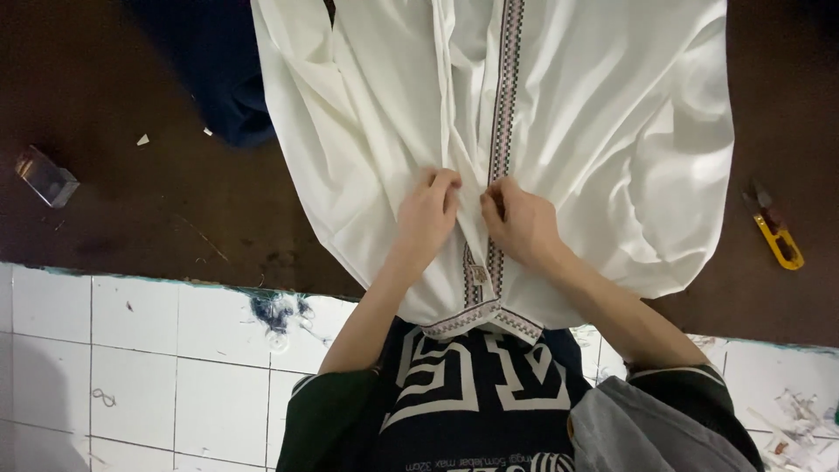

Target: Trimming excess threads from a white garment using a small hand-held trimmer on a factory workbench.

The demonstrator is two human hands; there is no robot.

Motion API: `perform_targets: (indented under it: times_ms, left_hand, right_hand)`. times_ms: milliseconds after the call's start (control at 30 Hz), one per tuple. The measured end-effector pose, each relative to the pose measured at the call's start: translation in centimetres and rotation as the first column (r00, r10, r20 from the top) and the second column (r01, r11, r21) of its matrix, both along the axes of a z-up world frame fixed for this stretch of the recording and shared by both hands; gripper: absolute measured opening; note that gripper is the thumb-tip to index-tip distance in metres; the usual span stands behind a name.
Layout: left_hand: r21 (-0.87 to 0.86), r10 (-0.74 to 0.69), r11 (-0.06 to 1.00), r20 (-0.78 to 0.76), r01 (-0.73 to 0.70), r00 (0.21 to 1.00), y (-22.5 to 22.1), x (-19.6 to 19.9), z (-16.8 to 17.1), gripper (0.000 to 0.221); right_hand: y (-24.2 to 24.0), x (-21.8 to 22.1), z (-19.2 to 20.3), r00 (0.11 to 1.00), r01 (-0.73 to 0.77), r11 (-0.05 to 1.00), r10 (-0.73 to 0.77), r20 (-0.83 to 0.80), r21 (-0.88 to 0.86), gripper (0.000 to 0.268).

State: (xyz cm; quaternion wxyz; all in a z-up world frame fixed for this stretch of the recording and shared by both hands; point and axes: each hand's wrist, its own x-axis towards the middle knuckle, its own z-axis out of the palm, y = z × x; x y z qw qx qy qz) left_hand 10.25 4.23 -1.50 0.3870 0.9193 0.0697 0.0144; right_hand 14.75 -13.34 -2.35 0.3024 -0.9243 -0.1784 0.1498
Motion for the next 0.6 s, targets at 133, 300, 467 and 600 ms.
perform_targets:
  times_ms: [133,300,467,600]
  left_hand:
    - [0.403,-0.021,0.915,0.123,-0.030,0.992,-0.3,0.2,-0.9,0.004]
    - [0.513,-0.057,0.857,0.004,0.047,0.998,-0.9,1.6,0.6,0.033]
    - [0.332,0.074,0.943,-0.212,0.001,0.975,-0.4,5.5,-0.3,0.041]
    - [0.228,0.085,0.973,-0.272,-0.021,0.959,0.0,5.4,1.2,0.025]
  right_hand:
    - [0.0,0.0,0.3,0.997,-0.039,0.999,0.038,0.062,0.016,0.022]
    - [0.0,-0.3,0.3,0.994,-0.051,0.999,0.050,0.099,0.010,0.022]
    - [0.4,-0.8,-1.1,0.940,-0.165,0.984,0.134,0.313,0.073,0.015]
    - [0.5,-0.8,-4.3,0.782,-0.239,0.967,0.134,0.608,0.095,0.014]
